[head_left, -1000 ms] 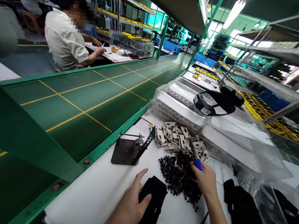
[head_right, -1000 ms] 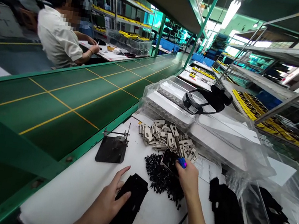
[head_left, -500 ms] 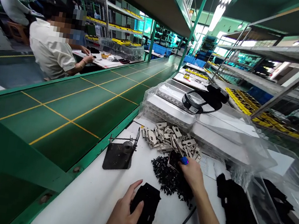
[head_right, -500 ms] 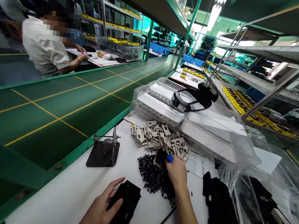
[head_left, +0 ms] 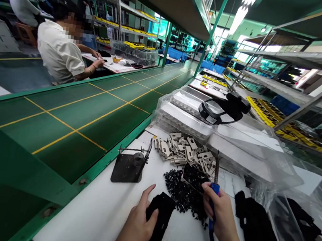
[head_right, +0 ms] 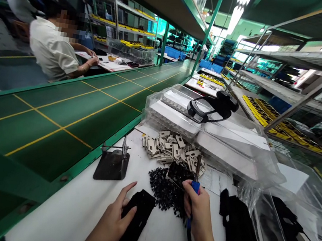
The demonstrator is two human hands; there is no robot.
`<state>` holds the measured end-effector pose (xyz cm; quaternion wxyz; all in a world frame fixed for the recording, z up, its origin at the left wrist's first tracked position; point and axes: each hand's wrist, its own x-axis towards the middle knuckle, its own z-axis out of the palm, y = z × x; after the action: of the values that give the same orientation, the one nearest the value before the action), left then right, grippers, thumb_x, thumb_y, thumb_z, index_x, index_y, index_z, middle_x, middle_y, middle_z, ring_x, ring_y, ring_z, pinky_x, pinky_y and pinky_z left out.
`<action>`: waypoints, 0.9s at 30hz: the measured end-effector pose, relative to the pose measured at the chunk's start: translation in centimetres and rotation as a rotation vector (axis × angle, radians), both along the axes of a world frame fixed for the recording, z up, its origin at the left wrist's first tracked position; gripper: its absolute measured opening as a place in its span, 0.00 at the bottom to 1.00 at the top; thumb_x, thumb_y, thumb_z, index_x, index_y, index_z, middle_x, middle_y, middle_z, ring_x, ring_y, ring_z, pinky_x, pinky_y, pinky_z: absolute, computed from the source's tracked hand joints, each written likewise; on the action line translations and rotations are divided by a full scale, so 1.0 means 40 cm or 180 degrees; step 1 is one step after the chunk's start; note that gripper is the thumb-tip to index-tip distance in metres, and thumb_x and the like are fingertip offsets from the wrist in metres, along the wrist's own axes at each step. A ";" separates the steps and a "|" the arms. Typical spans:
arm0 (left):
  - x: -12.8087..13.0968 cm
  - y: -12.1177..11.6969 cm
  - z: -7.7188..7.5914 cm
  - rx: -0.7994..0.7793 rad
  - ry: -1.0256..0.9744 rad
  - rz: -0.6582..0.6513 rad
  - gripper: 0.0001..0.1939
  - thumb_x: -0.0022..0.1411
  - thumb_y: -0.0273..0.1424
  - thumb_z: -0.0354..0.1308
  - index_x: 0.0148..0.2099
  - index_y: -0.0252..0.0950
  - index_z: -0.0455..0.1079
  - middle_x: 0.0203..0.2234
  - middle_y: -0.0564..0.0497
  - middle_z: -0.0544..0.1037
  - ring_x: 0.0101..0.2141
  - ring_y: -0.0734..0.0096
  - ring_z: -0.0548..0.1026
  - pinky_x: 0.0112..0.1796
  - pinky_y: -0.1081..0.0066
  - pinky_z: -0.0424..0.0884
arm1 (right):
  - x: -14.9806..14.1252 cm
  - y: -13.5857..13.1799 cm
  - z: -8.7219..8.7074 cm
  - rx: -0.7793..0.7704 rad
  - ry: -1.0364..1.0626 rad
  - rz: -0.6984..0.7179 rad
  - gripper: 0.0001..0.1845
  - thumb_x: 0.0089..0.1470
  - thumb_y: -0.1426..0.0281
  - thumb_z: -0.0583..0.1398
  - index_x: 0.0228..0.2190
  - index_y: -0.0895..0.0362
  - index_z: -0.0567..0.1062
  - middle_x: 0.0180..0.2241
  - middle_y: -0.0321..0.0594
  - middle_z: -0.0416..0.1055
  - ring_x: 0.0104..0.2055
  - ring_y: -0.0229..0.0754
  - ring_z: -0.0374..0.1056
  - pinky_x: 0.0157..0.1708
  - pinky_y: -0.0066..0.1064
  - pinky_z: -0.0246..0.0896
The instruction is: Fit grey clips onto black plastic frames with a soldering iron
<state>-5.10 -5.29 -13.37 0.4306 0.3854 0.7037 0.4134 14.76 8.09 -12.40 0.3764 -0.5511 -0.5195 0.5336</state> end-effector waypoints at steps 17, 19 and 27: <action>-0.002 0.002 -0.033 -0.0039 -0.0105 -0.0068 0.33 0.67 0.39 0.48 0.71 0.39 0.45 0.53 0.34 0.72 0.60 0.52 0.65 0.57 0.53 0.61 | 0.004 0.073 -0.064 0.0113 0.0316 -0.0823 0.10 0.58 0.65 0.63 0.35 0.59 0.71 0.17 0.22 0.60 0.11 0.25 0.49 0.09 0.18 0.41; -0.006 0.000 -0.035 -0.0050 -0.0076 -0.0072 0.33 0.68 0.39 0.47 0.71 0.39 0.44 0.53 0.33 0.72 0.60 0.52 0.65 0.57 0.53 0.61 | 0.006 0.074 -0.069 0.0130 0.0168 -0.0815 0.10 0.59 0.64 0.63 0.34 0.59 0.70 0.17 0.21 0.58 0.11 0.26 0.49 0.09 0.19 0.42; -0.011 -0.007 -0.032 0.0017 -0.0167 -0.0078 0.35 0.66 0.41 0.50 0.71 0.39 0.45 0.53 0.34 0.72 0.60 0.51 0.65 0.57 0.51 0.60 | 0.053 0.098 -0.056 0.0320 -0.1007 -0.0702 0.16 0.47 0.57 0.67 0.27 0.58 0.75 0.16 0.28 0.64 0.16 0.32 0.55 0.18 0.26 0.49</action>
<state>-5.55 -5.57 -14.67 0.4529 0.3841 0.6863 0.4199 16.88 12.00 -14.64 0.3733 -0.6622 -0.5346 0.3693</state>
